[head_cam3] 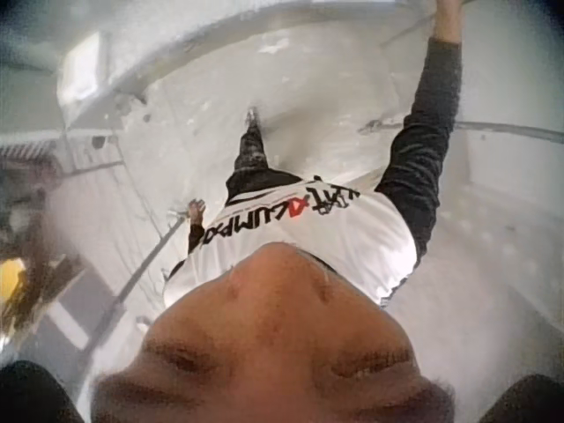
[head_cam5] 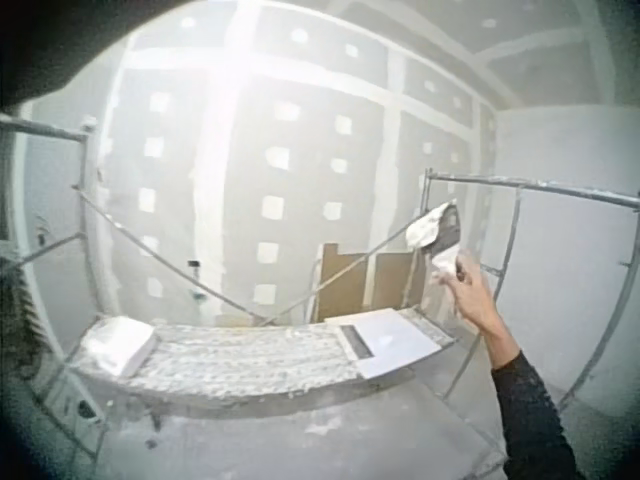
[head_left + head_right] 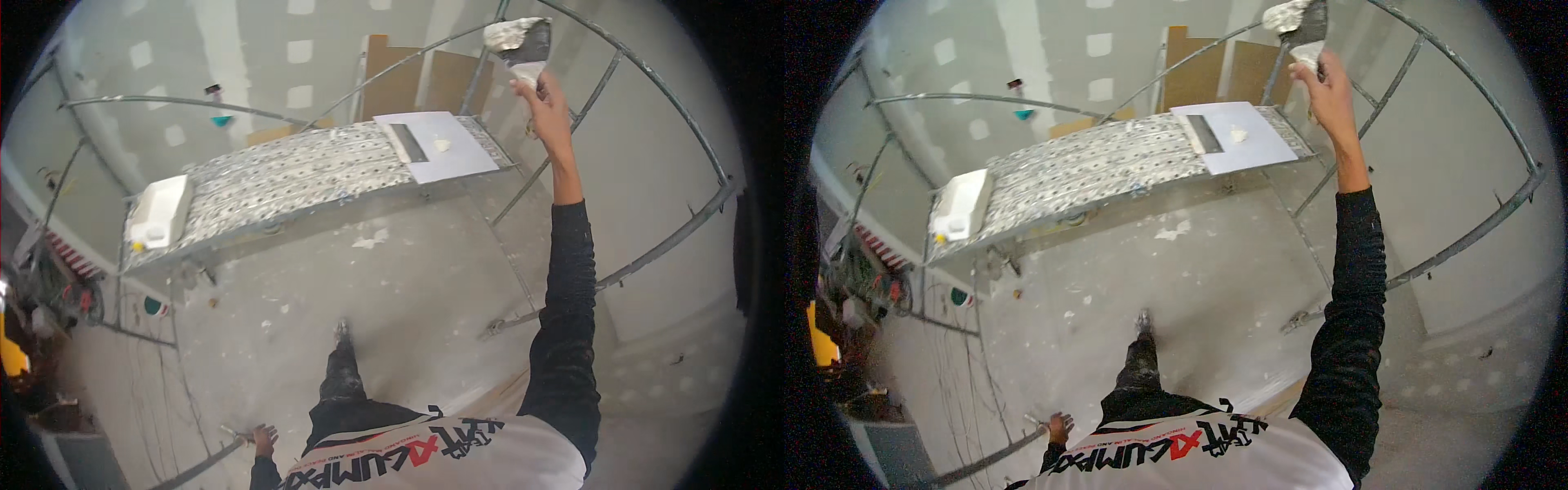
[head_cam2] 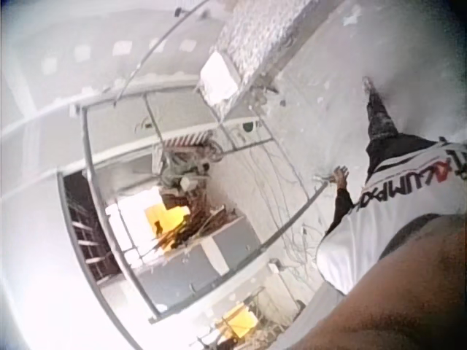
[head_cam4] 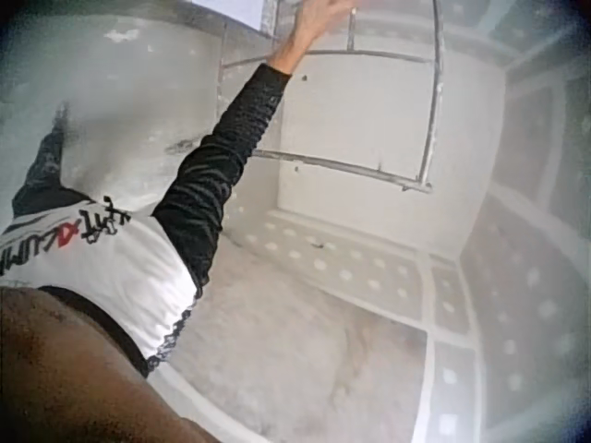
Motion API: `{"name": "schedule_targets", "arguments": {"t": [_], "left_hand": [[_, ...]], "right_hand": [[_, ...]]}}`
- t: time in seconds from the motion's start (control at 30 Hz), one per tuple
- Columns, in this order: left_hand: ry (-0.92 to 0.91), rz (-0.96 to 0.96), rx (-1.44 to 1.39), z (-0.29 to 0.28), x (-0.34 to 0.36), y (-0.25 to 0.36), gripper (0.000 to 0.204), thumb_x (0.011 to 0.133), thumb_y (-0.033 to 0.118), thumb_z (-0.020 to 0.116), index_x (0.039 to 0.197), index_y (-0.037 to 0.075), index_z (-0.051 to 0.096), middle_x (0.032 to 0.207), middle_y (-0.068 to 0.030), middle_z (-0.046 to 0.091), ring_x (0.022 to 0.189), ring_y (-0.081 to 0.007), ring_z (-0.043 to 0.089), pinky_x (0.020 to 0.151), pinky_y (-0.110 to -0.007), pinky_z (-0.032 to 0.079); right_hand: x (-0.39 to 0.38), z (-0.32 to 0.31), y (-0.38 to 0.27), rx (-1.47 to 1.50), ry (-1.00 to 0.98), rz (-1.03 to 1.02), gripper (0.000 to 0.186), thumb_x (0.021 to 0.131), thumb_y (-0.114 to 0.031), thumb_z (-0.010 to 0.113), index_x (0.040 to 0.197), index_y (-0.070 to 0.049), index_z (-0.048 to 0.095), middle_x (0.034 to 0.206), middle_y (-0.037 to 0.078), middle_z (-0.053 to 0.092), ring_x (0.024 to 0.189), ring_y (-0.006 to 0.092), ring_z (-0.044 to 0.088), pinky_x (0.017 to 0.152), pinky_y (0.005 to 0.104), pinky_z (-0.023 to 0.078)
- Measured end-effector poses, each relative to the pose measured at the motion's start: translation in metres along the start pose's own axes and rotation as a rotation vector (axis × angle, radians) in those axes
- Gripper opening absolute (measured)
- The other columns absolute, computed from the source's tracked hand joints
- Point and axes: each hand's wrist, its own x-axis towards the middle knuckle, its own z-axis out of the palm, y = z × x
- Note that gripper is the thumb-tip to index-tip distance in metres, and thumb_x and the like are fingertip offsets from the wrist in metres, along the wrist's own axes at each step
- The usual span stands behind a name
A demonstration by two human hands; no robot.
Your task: The person mixes and applies plaster to a wall using a spatula and a broad knife, first collecting the compound from a bucket and then smoothing it onto a corner seam.
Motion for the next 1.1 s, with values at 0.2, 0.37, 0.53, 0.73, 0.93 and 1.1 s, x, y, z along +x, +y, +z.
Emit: {"name": "schedule_targets", "arguments": {"t": [0.2,0.37,0.53,0.73,0.93,1.1], "left_hand": [[-0.111,-0.202,0.17,0.112,0.144,-0.002,0.047,0.093,0.034,0.055,0.131,0.014,0.038,0.119,-0.0195,0.058,0.107,-0.0344,0.057,0.085,-0.052,0.048],[-0.158,0.014,0.292,0.185,0.193,0.064,0.04,0.091,0.016,0.053,0.128,0.014,0.038,0.116,-0.0129,0.061,0.104,-0.0256,0.059,0.084,-0.046,0.049],[-0.025,-0.105,0.099,0.229,0.203,0.139,0.042,0.09,0.018,0.056,0.128,0.014,0.036,0.112,-0.0127,0.063,0.094,-0.023,0.062,0.08,-0.041,0.052],[-0.255,0.033,0.859,0.272,0.255,0.179,0.02,0.092,0.022,0.057,0.102,0.005,0.058,0.085,-0.0096,0.067,0.076,-0.024,0.065,0.073,-0.038,0.053],[-0.571,0.487,0.778,0.651,0.153,0.413,0.033,0.097,0.024,0.049,0.093,-0.006,0.063,0.083,-0.017,0.069,0.079,-0.022,0.067,0.074,-0.035,0.052],[-0.275,0.997,0.81,0.874,0.168,0.474,0.042,0.097,0.034,0.053,0.104,-0.008,0.055,0.096,-0.0277,0.06,0.088,-0.0426,0.058,0.078,-0.046,0.045]], "right_hand": [[0.002,0.145,0.264,-0.54,0.533,-0.201,0.03,0.098,-0.024,0.05,0.111,0.003,0.057,0.088,0.025,0.063,0.081,0.0447,0.06,0.073,0.0507,0.045],[-0.061,0.259,0.372,-0.389,-0.004,0.174,0.039,0.091,-0.003,0.052,0.126,0.01,0.047,0.081,0.03,0.063,0.079,0.0476,0.063,0.067,0.0517,0.049],[-0.007,0.225,0.366,-0.406,0.028,0.323,0.038,0.092,-0.005,0.055,0.123,0.013,0.047,0.077,0.03,0.061,0.074,0.0471,0.062,0.063,0.0508,0.046],[0.04,0.196,0.36,-0.314,0.104,0.17,0.038,0.093,-0.01,0.057,0.122,0.013,0.05,0.075,0.029,0.061,0.071,0.0447,0.063,0.062,0.0488,0.046],[0.02,0.179,0.401,-0.114,0.023,0.371,0.02,0.093,-0.013,0.06,0.103,0.005,0.055,0.073,0.016,0.063,0.061,0.0227,0.063,0.058,0.0382,0.048],[0.021,0.155,0.398,0.067,-0.026,0.46,0.021,0.094,-0.013,0.059,0.104,0.005,0.054,0.075,0.017,0.061,0.059,0.0225,0.059,0.054,0.0348,0.046]]}}
